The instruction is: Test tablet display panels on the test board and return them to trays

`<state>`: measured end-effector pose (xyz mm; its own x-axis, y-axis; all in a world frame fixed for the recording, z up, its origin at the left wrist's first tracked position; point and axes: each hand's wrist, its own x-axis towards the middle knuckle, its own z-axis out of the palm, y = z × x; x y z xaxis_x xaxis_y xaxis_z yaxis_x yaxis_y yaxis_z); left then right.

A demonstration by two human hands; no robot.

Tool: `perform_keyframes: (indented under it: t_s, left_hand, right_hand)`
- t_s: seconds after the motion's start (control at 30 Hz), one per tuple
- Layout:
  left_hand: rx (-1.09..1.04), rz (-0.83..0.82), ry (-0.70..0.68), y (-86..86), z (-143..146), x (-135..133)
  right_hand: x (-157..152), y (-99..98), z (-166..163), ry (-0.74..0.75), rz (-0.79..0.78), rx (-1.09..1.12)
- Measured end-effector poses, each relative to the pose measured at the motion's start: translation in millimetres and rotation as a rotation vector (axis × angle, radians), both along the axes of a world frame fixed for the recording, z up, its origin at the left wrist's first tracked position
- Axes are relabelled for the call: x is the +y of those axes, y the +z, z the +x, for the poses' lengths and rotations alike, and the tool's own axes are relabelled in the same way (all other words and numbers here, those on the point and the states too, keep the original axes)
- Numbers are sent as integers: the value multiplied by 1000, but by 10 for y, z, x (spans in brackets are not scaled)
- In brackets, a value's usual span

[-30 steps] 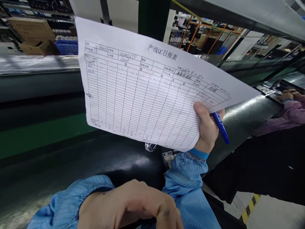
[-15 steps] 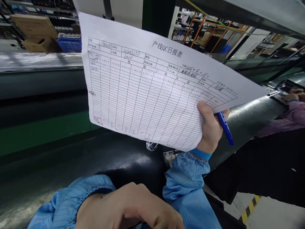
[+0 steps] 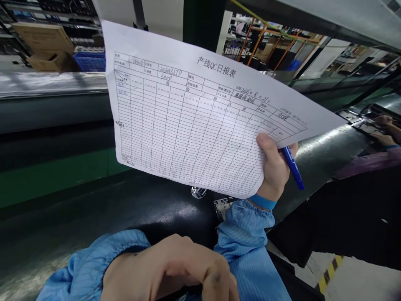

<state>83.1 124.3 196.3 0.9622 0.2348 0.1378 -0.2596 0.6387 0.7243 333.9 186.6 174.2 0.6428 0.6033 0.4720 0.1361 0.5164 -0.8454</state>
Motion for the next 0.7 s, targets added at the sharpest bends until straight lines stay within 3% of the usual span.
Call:
perform_keyframes:
  t_s: [0.2, 0.47, 0.6, 0.7]
  left_hand:
    - [102, -12, -35, 128, -5, 64]
    - [19, 23, -61, 82, 4, 59]
    - [43, -20, 47, 63, 12, 19]
    - [68, -15, -44, 37, -16, 35]
  right_hand:
    - [2, -22, 14, 4, -24, 15]
    - [-8, -37, 18, 12, -29, 2]
    - [-22, -22, 3, 46, -41, 44]
    - [-18, -8, 2, 39, -22, 39]
